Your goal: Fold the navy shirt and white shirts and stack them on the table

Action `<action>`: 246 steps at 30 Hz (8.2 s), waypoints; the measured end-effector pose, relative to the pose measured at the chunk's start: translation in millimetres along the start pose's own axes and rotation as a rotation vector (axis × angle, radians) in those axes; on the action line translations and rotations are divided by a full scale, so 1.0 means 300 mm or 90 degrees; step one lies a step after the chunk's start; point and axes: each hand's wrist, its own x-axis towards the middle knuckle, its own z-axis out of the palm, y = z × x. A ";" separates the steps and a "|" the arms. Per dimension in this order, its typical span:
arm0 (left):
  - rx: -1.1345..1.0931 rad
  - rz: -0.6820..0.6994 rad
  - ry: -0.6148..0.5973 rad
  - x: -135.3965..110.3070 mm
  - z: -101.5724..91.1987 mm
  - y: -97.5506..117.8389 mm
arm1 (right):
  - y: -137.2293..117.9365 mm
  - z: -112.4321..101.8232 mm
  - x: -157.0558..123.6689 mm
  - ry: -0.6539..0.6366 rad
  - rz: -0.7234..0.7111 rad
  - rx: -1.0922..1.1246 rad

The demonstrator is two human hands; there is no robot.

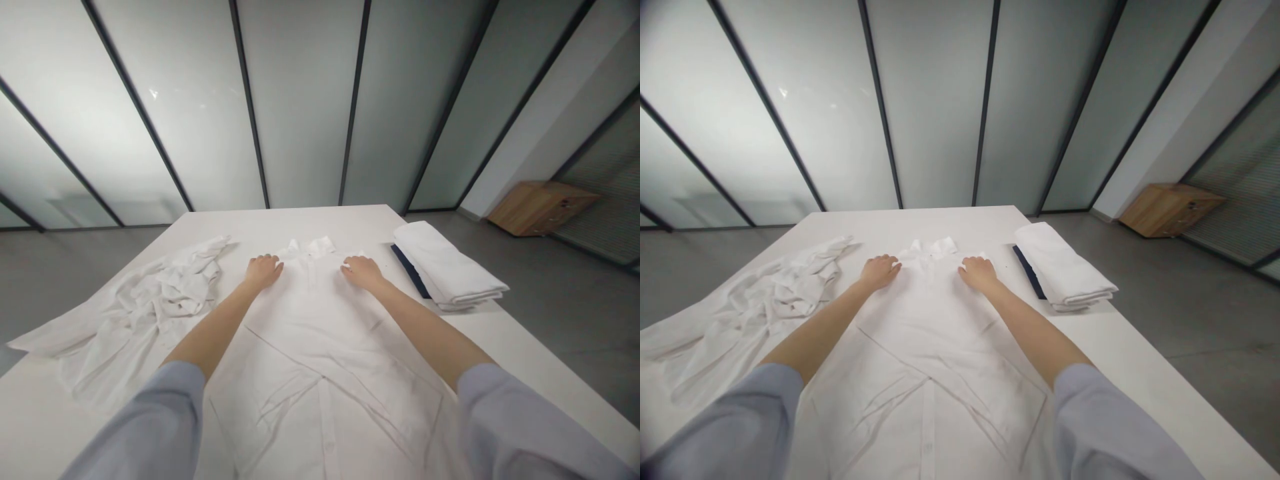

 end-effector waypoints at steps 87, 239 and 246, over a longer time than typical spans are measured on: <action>-0.236 -0.129 0.083 0.056 0.154 0.084 | 0.065 0.211 0.060 0.138 0.028 0.213; -0.056 -0.011 0.072 -0.179 0.110 0.108 | -0.029 0.123 -0.140 0.129 -0.056 0.053; -0.124 0.032 0.044 -0.226 0.114 0.124 | -0.059 0.116 -0.205 0.055 -0.057 0.156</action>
